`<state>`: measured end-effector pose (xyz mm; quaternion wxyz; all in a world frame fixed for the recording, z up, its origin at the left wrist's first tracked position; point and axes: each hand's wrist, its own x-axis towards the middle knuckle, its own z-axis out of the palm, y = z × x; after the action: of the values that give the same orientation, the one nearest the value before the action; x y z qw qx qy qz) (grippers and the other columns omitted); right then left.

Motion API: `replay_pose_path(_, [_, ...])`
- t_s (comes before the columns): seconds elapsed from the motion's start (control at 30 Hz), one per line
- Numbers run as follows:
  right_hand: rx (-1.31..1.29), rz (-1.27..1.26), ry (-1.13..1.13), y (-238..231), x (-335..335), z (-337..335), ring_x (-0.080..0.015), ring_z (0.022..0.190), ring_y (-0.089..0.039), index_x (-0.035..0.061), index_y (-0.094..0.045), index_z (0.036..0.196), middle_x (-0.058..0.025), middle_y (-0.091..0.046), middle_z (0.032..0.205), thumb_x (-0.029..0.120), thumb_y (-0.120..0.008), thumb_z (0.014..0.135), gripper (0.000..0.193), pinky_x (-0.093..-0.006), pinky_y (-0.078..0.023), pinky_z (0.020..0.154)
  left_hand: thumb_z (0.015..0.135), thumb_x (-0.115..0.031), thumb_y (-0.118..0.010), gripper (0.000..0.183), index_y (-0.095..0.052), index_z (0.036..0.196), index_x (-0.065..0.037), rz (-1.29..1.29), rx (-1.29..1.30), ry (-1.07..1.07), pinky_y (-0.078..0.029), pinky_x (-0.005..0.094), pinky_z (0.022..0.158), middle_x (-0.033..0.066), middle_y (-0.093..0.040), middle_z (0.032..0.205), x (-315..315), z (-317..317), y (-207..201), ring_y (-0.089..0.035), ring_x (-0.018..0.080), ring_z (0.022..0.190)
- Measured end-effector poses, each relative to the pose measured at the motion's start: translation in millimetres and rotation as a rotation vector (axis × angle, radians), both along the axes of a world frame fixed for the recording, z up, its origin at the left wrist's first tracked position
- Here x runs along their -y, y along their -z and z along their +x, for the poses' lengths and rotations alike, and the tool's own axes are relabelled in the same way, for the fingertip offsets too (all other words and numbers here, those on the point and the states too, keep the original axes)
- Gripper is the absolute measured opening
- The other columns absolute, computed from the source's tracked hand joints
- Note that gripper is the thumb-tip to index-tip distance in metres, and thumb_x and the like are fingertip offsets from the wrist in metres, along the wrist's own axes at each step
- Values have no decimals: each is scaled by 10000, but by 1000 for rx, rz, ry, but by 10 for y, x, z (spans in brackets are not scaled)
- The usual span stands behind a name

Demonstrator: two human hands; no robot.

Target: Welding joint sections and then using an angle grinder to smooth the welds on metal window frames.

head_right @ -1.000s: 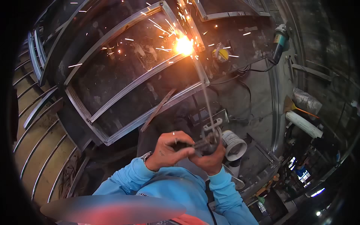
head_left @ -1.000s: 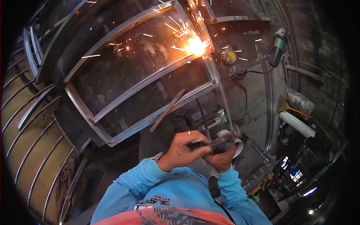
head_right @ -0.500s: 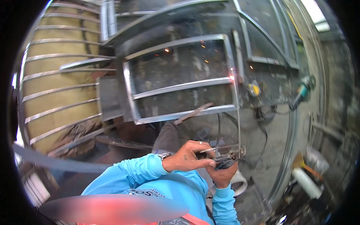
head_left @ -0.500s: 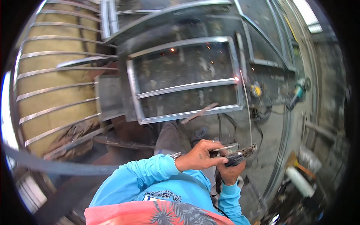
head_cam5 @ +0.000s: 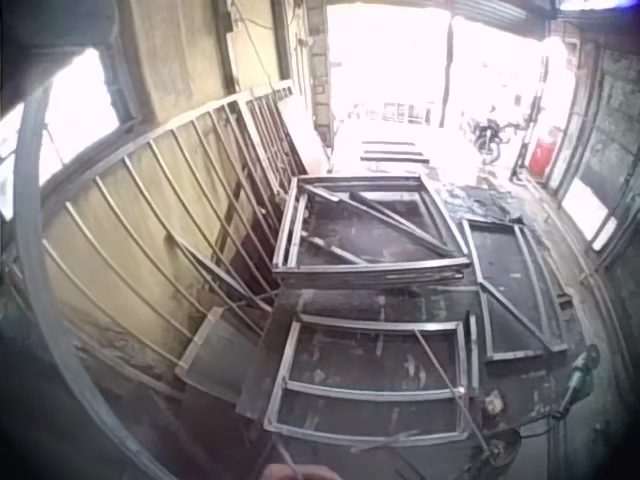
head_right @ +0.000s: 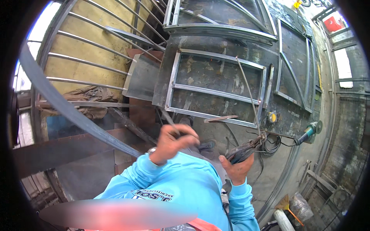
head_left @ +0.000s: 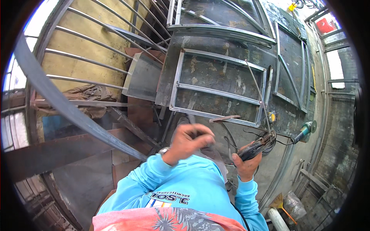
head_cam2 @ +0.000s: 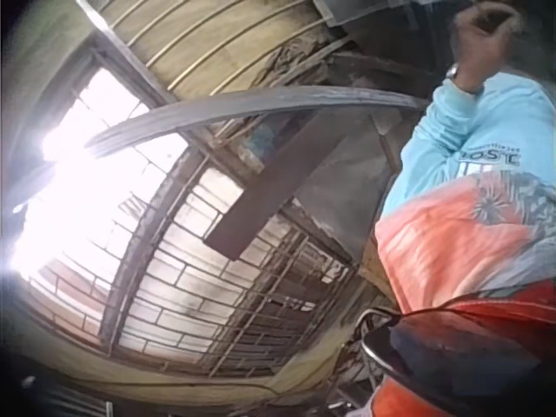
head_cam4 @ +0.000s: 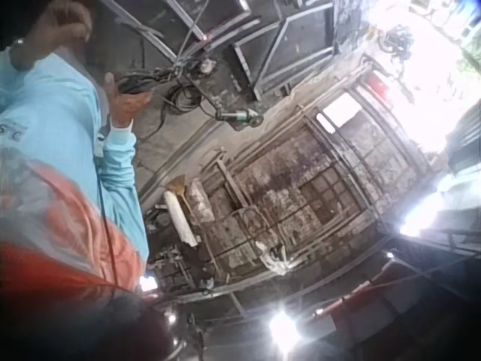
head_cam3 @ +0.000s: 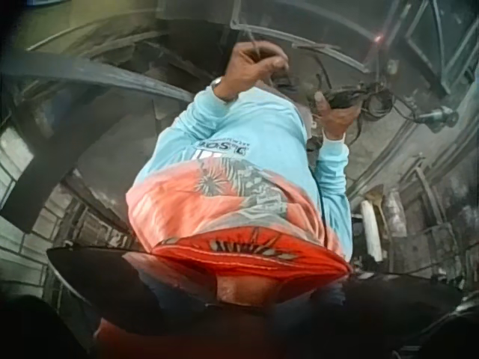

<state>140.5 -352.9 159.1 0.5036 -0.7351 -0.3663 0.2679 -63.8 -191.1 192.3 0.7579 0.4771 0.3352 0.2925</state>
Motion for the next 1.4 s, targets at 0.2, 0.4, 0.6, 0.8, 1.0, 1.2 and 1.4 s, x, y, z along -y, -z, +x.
replay_pose_path(0.2, [-90, -147, 50, -115, -447, -45, -69, 666, -512, 25, -494, 1069, -13, -540, 879, 290, -936, 640, 670, -214, -422, 530, 702, 86, -654, 288, -659, 929, -91, -263, 995, -383, -505, 269, 581, 23, -648, 733, -1317, -838, -761, -616, 143, 643])
replay_pose_path(0.4, [-129, -243, 194, -222, -948, -186, -52, 694, -507, 42, -465, 1146, 7, -535, 915, 191, -928, 648, 696, -177, -434, 551, 638, -9, -856, 256, -640, 730, -112, 700, 857, -211, -232, 212, 369, -15, -589, 583, -2399, -817, -1424, -472, 62, 450])
replay_pose_path(0.6, [-38, -178, 478, -282, -866, -72, -77, 765, -521, 47, -440, 1182, -15, -511, 981, 181, -909, 679, 701, -199, -456, 575, 898, -166, -684, 149, -596, 954, -58, 4, 692, 210, -296, 225, 360, 17, -524, 597, -2986, -286, -1001, -421, 84, 453])
replay_pose_path(0.8, [14, -156, 700, -337, -433, -155, -95, 755, -537, 28, -440, 1195, -38, -526, 992, 212, -922, 663, 742, -223, -473, 593, 1058, -427, -367, 506, -670, 1049, -21, 35, -104, 360, -349, 201, 486, 58, -662, 747, -2318, 925, 139, -486, 65, 533])
replay_pose_path(1.0, [-19, -218, 668, -180, -247, -246, -83, 655, -533, -27, -480, 1156, -39, -566, 906, 212, -904, 643, 707, -217, -456, 527, 1054, -428, -414, 494, -700, 1026, -26, -458, -99, 853, -402, 207, 568, 58, -709, 823, -1203, 1181, 547, -498, 41, 620])
replay_pose_path(1.2, [-197, -170, 827, -7, 65, -183, -60, 580, -515, -27, -499, 1145, -11, -569, 781, 220, -896, 639, 689, -205, -460, 528, 1010, -297, -572, 303, -682, 1065, -20, -329, -221, 969, -429, 216, 606, 38, -691, 821, -716, 1506, 528, -533, 54, 680])
replay_pose_path(1.4, [-210, -269, 704, 93, 535, -49, -50, 580, -543, -11, -531, 1103, -10, -605, 770, 257, -936, 602, 698, -216, -472, 513, 938, -209, -685, 265, -699, 1026, 40, -25, -371, 1234, -495, 267, 663, 81, -698, 818, -262, 1597, 583, -617, 97, 760])
